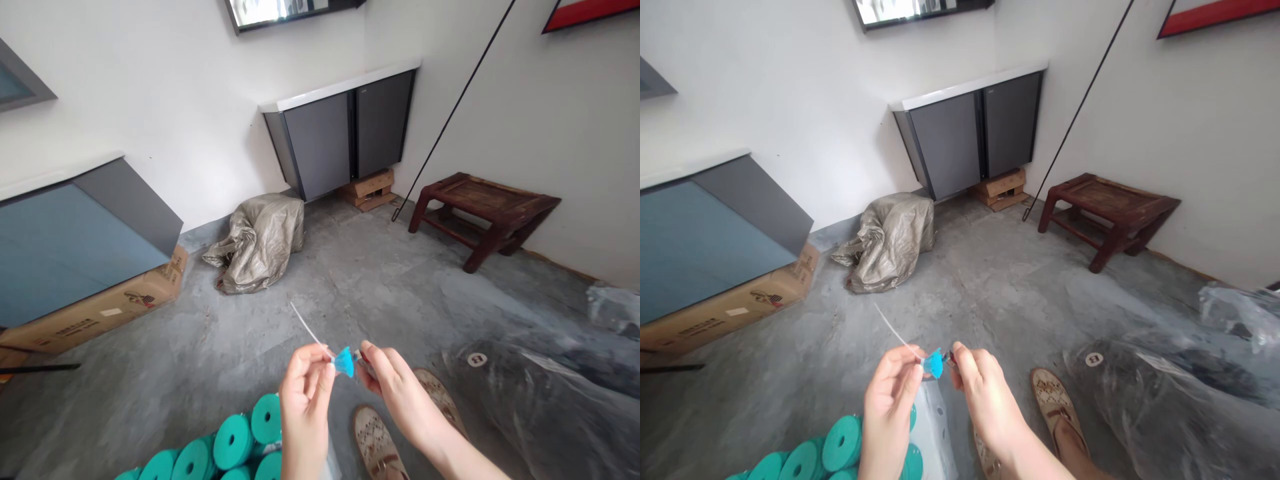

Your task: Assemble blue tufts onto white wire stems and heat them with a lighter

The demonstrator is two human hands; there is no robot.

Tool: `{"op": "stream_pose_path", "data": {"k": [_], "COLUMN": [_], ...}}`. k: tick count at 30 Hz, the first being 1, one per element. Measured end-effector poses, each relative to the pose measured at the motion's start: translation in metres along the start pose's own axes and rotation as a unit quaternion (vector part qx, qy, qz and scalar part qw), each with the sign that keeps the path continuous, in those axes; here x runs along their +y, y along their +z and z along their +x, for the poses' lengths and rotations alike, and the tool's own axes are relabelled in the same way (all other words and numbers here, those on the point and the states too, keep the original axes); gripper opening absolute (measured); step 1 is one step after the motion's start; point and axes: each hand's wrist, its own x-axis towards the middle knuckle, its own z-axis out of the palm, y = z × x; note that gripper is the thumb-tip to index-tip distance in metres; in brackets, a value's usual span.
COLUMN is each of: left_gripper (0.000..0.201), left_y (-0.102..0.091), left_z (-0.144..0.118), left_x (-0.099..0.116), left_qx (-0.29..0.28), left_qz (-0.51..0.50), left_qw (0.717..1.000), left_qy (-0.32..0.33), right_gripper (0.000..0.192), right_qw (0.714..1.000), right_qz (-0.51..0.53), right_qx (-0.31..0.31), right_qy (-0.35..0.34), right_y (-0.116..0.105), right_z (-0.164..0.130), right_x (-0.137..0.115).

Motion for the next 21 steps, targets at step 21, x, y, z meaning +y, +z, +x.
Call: {"op": "stream_pose_path", "data": {"k": [21], "left_gripper": [0.034], "left_y": [0.008], "left_z": [0.001], "left_x": [-0.009], "left_qx": [-0.023], "left_qz": [-0.244], "left_qw": [0.963], "left_qy": [-0.111], "right_gripper": [0.040], "right_qw": [0.974], "right_qz": [0.178], "right_qx": [-0.128], "right_qy": [0.054], "right_y": [0.006], "right_z": [-0.006], "right_x": [-0.021]}}
